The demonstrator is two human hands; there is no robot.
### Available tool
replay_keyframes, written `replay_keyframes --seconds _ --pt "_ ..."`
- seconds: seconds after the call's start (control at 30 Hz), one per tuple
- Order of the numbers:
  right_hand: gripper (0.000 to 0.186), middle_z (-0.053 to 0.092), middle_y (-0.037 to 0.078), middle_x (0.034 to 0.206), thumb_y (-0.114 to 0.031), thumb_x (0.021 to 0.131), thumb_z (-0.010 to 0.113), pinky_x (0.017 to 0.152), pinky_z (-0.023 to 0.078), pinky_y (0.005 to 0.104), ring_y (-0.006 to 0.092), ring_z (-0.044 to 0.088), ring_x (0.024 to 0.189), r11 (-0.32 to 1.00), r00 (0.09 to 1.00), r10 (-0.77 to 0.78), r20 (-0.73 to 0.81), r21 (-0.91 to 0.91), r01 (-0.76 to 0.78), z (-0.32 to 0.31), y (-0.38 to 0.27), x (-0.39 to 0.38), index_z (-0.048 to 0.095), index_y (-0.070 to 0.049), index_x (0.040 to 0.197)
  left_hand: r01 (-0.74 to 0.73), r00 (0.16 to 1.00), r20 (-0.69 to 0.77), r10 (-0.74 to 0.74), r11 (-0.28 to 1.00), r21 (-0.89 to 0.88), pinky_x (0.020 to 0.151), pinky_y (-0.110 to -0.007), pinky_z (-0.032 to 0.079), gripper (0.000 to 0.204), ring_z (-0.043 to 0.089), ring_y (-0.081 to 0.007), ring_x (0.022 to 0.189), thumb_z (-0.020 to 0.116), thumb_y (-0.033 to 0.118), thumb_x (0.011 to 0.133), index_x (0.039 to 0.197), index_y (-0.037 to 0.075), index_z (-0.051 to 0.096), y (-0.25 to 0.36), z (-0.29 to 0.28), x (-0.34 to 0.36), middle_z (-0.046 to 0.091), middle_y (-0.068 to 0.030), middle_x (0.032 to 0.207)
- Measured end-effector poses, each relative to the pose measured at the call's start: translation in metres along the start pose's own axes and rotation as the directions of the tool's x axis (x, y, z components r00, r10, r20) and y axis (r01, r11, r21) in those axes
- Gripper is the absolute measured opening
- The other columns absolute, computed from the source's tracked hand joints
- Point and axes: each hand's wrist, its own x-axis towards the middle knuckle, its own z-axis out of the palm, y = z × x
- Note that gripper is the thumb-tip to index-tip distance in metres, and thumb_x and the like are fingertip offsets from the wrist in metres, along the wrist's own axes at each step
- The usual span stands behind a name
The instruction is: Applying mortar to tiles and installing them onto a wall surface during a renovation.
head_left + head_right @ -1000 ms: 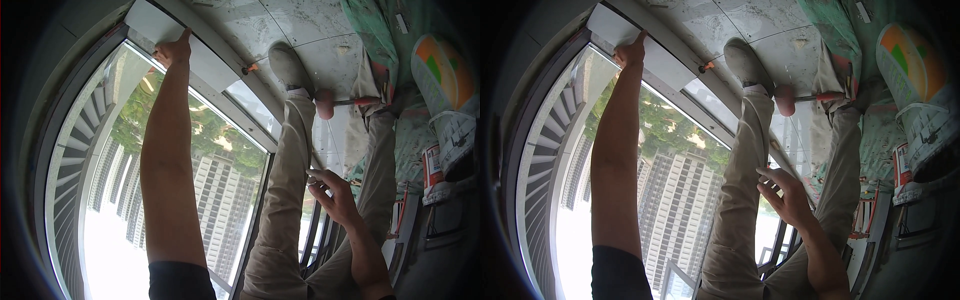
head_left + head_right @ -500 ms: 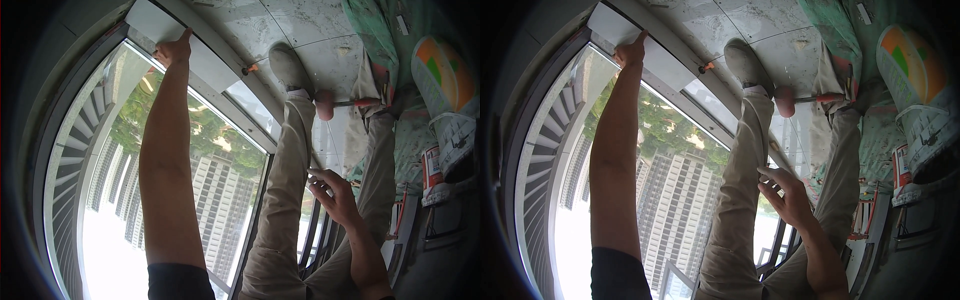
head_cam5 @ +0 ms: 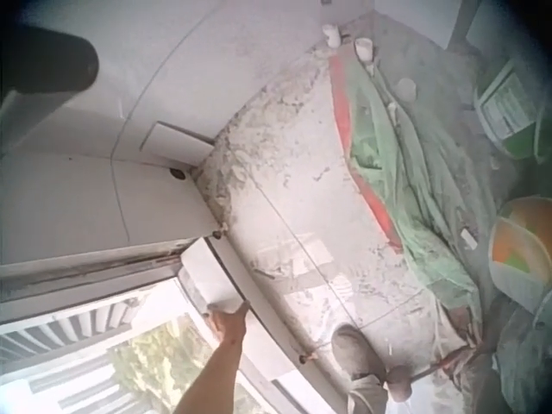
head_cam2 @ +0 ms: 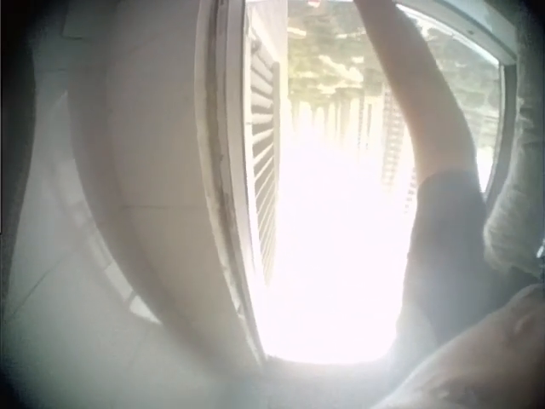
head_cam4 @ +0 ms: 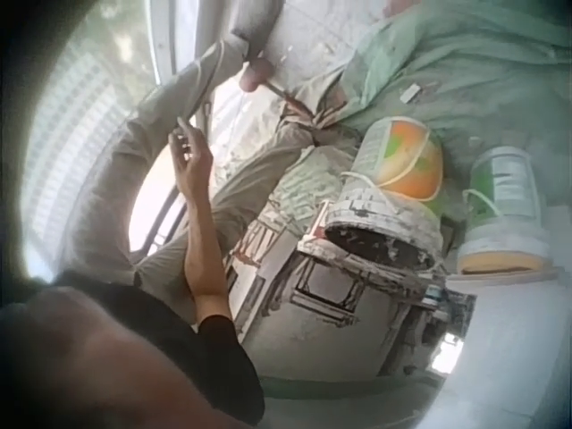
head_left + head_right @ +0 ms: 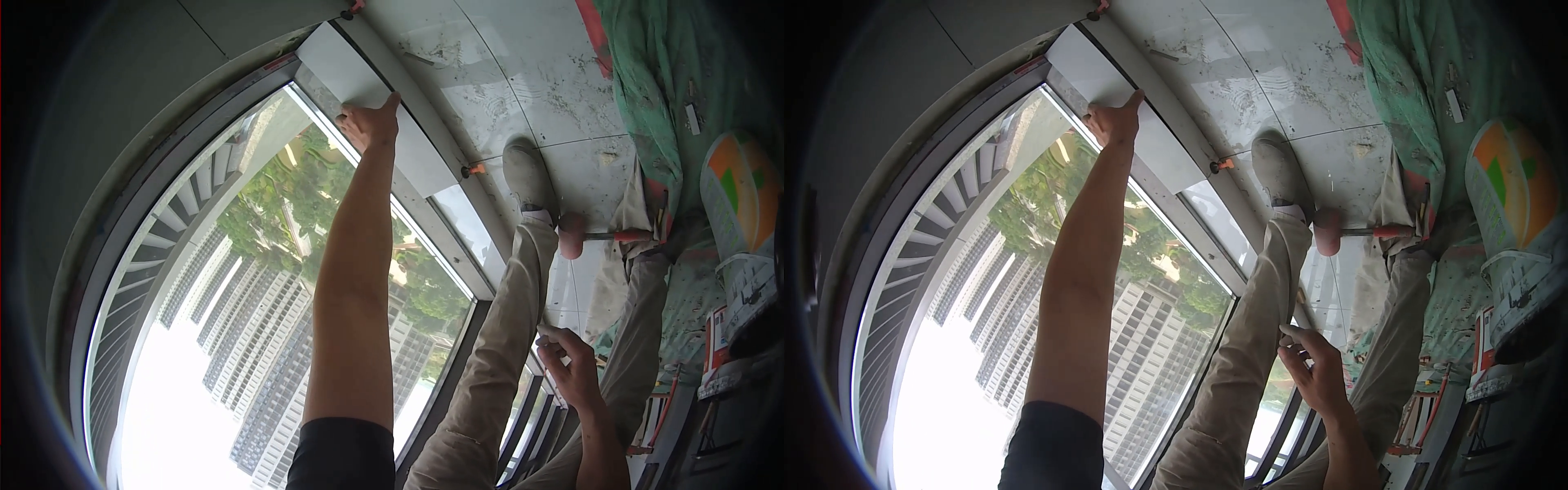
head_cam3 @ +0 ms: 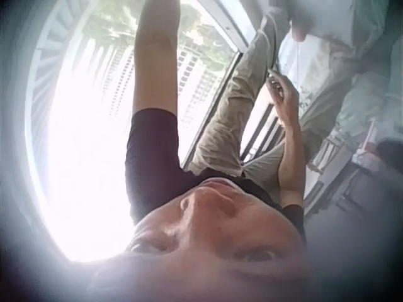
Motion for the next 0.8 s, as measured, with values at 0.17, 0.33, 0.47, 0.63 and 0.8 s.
replay_keyframes --seconds 0.17,0.33,0.47,0.63,0.8 --pt "0.037 0.079 0.013 0.113 -0.008 0.104 0.075 0.081 0.061 0.0332 0.0197 0.078 0.095 0.999 0.999 -0.037 -0.016 -0.011 0.037 0.001 0.001 0.003 0.071 -0.002 0.140 0.040 0.999 -0.009 -0.040 0.999 -0.021 0.116 -0.053 0.050 0.104 0.054 -0.0438 0.137 0.101 0.050 0.071 0.141 -0.007 0.051 0.005 -0.004 -0.005 0.052 -0.0279 0.140" --pt "0.036 0.079 0.012 0.109 -0.010 0.105 0.074 0.080 0.061 0.0326 0.0193 0.078 0.093 0.999 0.999 -0.037 -0.021 0.009 0.037 -0.001 0.002 0.012 0.071 -0.002 0.140 0.017 1.000 -0.013 -0.018 0.998 -0.067 0.120 -0.053 0.046 0.110 0.052 -0.0437 0.138 0.100 0.056 0.069 0.142 -0.010 0.051 0.008 -0.011 -0.007 0.054 -0.0292 0.139" --pt "0.033 0.079 0.012 0.108 -0.014 0.106 0.074 0.080 0.060 0.0321 0.0191 0.078 0.092 0.993 0.999 -0.003 -0.048 -0.116 -0.002 -0.006 -0.015 0.058 0.073 -0.001 0.137 0.045 0.999 -0.008 -0.046 0.994 -0.096 0.121 -0.053 0.045 0.110 0.051 -0.0445 0.138 0.100 0.053 0.070 0.145 -0.009 0.048 0.010 -0.014 -0.009 0.054 -0.0297 0.141" --pt "0.033 0.078 0.016 0.115 -0.019 0.108 0.073 0.082 0.061 0.0374 0.0259 0.078 0.096 0.926 0.942 -0.331 -0.061 -0.213 0.312 -0.006 -0.082 0.210 0.073 -0.003 0.136 0.066 0.998 -0.012 -0.068 0.990 -0.128 0.122 -0.052 0.043 0.116 0.048 -0.0442 0.142 0.099 0.049 0.072 0.155 -0.007 0.040 0.011 -0.014 -0.008 0.051 -0.0272 0.148" --pt "0.043 0.076 0.019 0.128 -0.021 0.110 0.067 0.097 0.063 0.0407 0.0322 0.078 0.111 0.808 0.824 -0.567 0.015 -0.184 0.560 0.041 -0.226 0.378 0.064 -0.004 0.149 0.028 0.996 -0.076 -0.043 0.983 -0.179 0.115 -0.054 0.045 0.118 0.050 -0.0459 0.137 0.100 0.041 0.069 0.158 -0.004 0.037 0.011 -0.012 -0.006 0.050 -0.0262 0.147"
